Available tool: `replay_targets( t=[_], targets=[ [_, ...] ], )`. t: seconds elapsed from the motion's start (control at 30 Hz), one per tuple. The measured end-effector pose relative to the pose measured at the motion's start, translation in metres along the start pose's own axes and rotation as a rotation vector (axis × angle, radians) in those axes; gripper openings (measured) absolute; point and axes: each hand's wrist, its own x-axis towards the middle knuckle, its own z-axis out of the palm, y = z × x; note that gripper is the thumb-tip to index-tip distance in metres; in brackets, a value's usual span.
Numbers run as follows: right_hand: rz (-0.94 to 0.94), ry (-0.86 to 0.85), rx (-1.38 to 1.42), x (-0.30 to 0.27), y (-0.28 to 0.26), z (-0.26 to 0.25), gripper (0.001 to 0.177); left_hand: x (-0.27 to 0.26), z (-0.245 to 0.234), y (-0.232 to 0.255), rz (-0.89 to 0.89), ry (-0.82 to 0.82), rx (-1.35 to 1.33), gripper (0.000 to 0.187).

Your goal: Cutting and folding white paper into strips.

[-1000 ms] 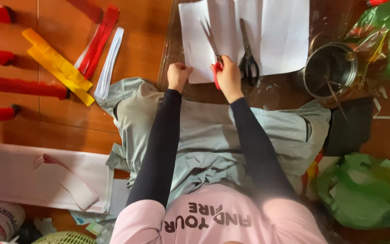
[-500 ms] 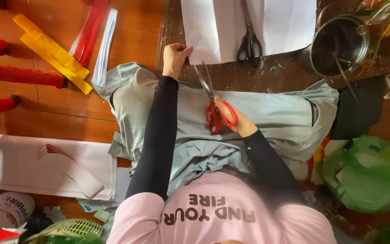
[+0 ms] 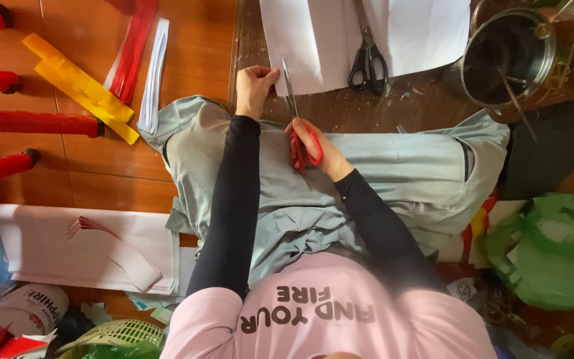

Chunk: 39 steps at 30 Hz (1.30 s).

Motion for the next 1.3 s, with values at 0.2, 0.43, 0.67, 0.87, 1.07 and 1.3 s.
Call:
replay_targets(
  t=[0.2, 0.43, 0.67, 0.87, 1.07, 1.3],
  targets=[
    [-0.103, 0.029, -0.073, 0.002, 0.008, 0.001, 0.046, -0.020, 0.005, 0.032, -0.030, 0.029, 0.042, 0.023],
    [-0.042, 0.197, -0.135, 0.007, 0.011, 0.012, 0.038, -0.009, 0.002, 0.011, 0.045, 0.029, 0.075, 0.022],
    [-0.075, 0.261, -0.167, 0.014, 0.024, 0.008, 0.034, -0.006, 0.004, 0.010, 0.048, 0.073, 0.168, 0.021],
    [-0.066, 0.222, -0.105, 0.019, 0.023, 0.004, 0.031, 0.011, 0.007, 0.023, 0.064, 0.168, 0.172, 0.021],
    [-0.127, 0.070, -0.023, 0.030, 0.006, -0.007, 0.038, 0.014, 0.009, 0.035, 0.111, 0.272, 0.333, 0.019],
    [-0.140, 0.120, -0.167, 0.064, -0.009, -0.001, 0.047, 0.008, 0.008, 0.048, -0.052, 0.265, 0.259, 0.020]
  ],
)
